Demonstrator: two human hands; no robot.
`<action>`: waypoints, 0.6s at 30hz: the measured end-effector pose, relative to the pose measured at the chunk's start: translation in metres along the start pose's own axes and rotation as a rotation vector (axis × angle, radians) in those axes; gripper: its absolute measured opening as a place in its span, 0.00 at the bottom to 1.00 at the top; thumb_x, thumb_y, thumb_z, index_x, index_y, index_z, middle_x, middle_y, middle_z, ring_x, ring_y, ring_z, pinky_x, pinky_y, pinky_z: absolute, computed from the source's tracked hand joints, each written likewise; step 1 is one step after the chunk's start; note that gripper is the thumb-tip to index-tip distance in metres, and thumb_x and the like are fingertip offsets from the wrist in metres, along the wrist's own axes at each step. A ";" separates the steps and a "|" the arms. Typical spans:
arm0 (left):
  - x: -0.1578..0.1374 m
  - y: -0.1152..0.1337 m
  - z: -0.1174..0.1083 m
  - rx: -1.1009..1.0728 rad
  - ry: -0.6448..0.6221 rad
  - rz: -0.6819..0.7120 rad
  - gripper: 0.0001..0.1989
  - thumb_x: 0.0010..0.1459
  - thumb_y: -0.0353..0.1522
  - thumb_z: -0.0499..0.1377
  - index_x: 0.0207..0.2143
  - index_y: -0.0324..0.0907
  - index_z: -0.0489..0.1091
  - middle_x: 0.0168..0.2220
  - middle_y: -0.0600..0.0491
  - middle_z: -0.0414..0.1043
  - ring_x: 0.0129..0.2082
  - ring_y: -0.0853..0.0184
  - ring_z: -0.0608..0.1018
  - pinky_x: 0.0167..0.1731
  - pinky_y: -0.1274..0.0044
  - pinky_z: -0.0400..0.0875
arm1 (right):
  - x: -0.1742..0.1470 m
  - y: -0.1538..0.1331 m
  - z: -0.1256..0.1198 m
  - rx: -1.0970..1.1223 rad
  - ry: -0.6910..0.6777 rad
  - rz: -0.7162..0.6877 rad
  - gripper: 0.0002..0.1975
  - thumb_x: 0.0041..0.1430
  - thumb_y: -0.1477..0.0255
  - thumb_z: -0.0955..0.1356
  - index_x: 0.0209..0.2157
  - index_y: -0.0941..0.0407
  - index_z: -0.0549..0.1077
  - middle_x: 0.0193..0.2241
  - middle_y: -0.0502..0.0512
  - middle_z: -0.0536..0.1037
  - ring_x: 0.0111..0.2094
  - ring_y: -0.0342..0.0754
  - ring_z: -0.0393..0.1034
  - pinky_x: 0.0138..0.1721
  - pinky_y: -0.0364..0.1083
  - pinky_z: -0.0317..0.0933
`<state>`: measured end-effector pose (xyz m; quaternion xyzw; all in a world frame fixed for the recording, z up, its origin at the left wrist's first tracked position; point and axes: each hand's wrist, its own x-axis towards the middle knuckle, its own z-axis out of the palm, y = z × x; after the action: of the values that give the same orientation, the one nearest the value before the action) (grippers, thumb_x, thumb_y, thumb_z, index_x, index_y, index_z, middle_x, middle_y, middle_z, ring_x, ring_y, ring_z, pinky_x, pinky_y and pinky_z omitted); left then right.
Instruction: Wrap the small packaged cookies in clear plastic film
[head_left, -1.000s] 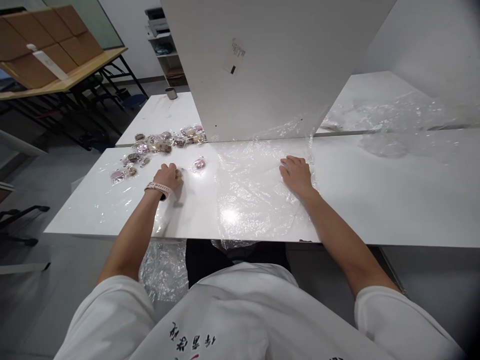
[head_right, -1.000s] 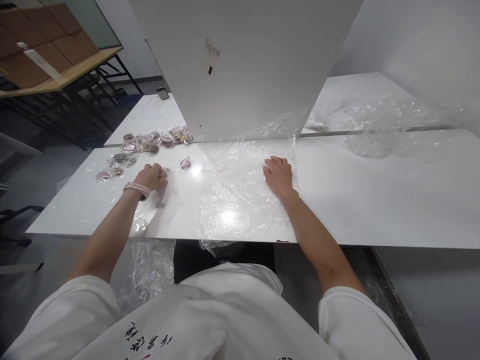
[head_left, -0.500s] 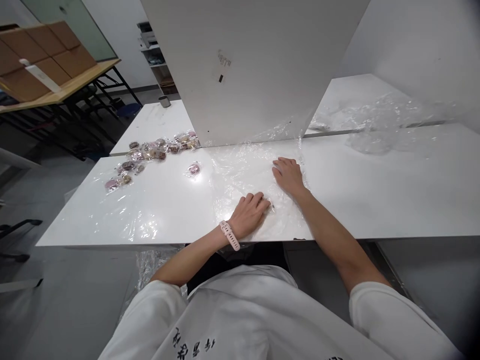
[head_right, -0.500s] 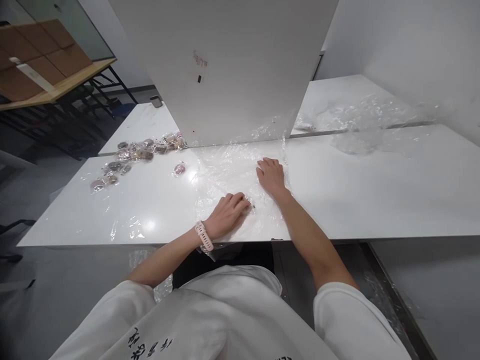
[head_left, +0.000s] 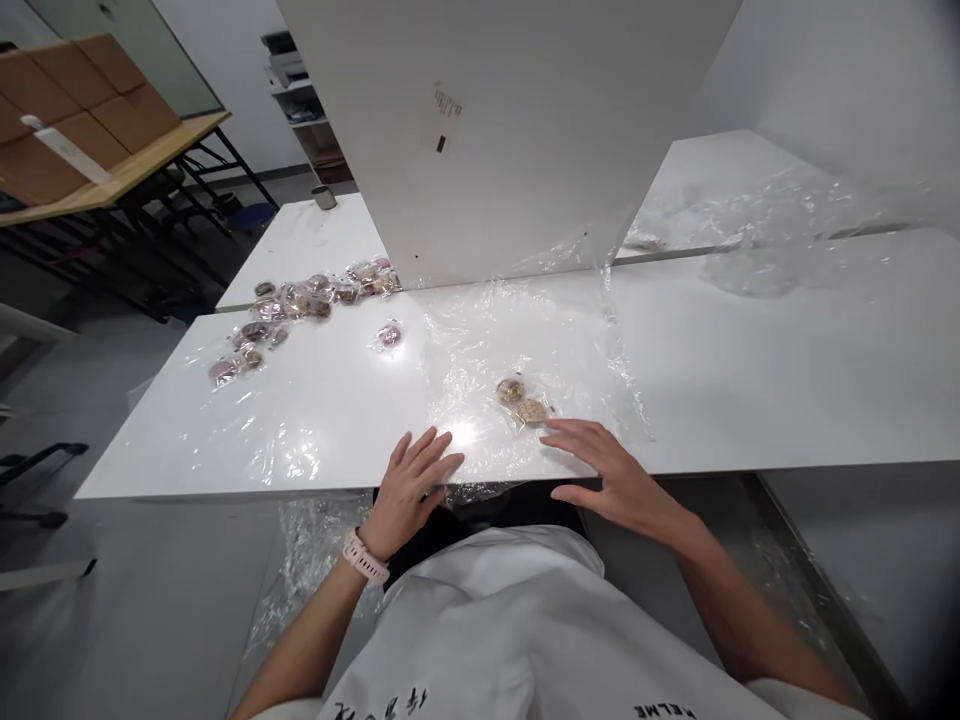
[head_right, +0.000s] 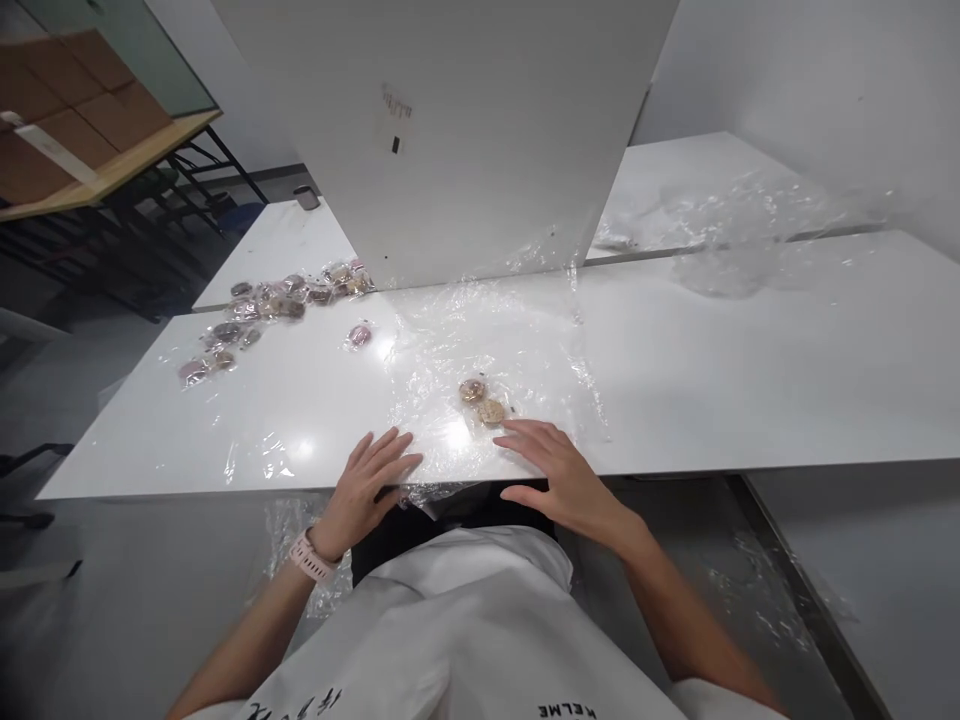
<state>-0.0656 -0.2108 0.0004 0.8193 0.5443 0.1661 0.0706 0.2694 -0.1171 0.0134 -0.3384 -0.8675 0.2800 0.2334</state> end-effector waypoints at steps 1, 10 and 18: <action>0.000 0.000 0.003 -0.039 0.059 -0.011 0.22 0.64 0.27 0.58 0.59 0.55 0.70 0.64 0.51 0.68 0.69 0.57 0.63 0.68 0.53 0.56 | -0.009 -0.002 0.009 -0.019 0.000 0.018 0.24 0.63 0.59 0.70 0.60 0.39 0.70 0.62 0.52 0.71 0.63 0.60 0.64 0.59 0.64 0.64; 0.037 0.019 -0.015 -0.278 0.282 0.143 0.06 0.66 0.33 0.59 0.41 0.52 0.77 0.47 0.55 0.81 0.52 0.63 0.78 0.58 0.58 0.70 | -0.024 -0.011 0.028 -0.148 0.134 0.129 0.20 0.63 0.59 0.69 0.57 0.40 0.71 0.56 0.55 0.75 0.59 0.62 0.67 0.58 0.66 0.61; 0.157 0.017 -0.048 -0.059 0.252 -0.186 0.13 0.66 0.39 0.59 0.34 0.45 0.81 0.25 0.51 0.76 0.29 0.64 0.76 0.31 0.72 0.69 | 0.016 -0.016 0.037 -0.125 0.386 0.272 0.11 0.67 0.62 0.63 0.35 0.47 0.76 0.36 0.56 0.80 0.43 0.58 0.73 0.48 0.59 0.65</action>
<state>-0.0127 -0.0774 0.0812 0.7357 0.6171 0.2762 0.0409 0.2291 -0.1274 -0.0003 -0.5129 -0.7691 0.1846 0.3336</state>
